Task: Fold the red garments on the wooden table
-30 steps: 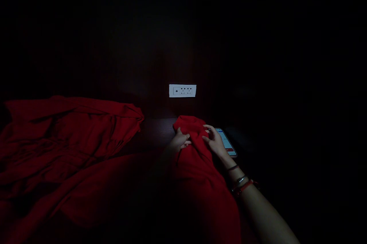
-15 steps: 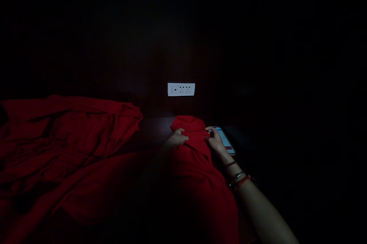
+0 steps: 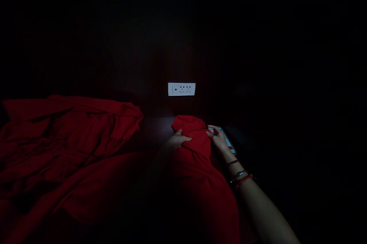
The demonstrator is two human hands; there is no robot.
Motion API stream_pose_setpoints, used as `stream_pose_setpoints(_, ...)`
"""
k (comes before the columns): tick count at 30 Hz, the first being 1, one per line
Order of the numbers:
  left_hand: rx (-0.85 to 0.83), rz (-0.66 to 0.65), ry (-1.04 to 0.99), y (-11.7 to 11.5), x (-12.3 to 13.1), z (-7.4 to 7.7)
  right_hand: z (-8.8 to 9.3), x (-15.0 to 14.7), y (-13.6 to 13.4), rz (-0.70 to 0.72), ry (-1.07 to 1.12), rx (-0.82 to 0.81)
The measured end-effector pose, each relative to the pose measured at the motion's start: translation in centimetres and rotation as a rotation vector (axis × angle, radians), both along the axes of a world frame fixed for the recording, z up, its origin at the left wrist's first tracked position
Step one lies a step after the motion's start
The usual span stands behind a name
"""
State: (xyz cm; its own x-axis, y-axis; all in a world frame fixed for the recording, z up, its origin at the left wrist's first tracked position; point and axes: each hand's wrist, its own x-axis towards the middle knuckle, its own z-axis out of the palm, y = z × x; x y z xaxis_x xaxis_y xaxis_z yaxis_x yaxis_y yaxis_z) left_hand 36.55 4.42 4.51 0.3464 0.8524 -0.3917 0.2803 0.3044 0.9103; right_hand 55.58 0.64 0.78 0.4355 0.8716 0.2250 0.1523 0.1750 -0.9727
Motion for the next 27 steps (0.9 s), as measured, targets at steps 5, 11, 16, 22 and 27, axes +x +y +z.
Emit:
stream_pose_setpoints(5,-0.077,0.008,-0.157,-0.3,0.2,0.5,-0.3,0.0,0.1,-0.038,0.051,0.075)
stream_pose_setpoints(11,-0.084,-0.039,-0.080,-0.2,-0.7,1.1,-0.1,0.1,0.2,-0.097,-0.213,0.067)
stream_pose_setpoints(16,-0.038,-0.160,0.063,-0.7,-1.2,0.4,0.5,-0.3,0.1,-0.035,-0.348,0.028)
stream_pose_setpoints(22,-0.093,-0.038,0.004,-1.9,-1.6,-0.5,0.9,0.6,0.0,0.154,0.130,-0.015)
stream_pose_setpoints(27,-0.011,0.036,-0.003,-1.9,-1.5,-1.4,0.8,1.0,0.2,0.031,0.075,0.068)
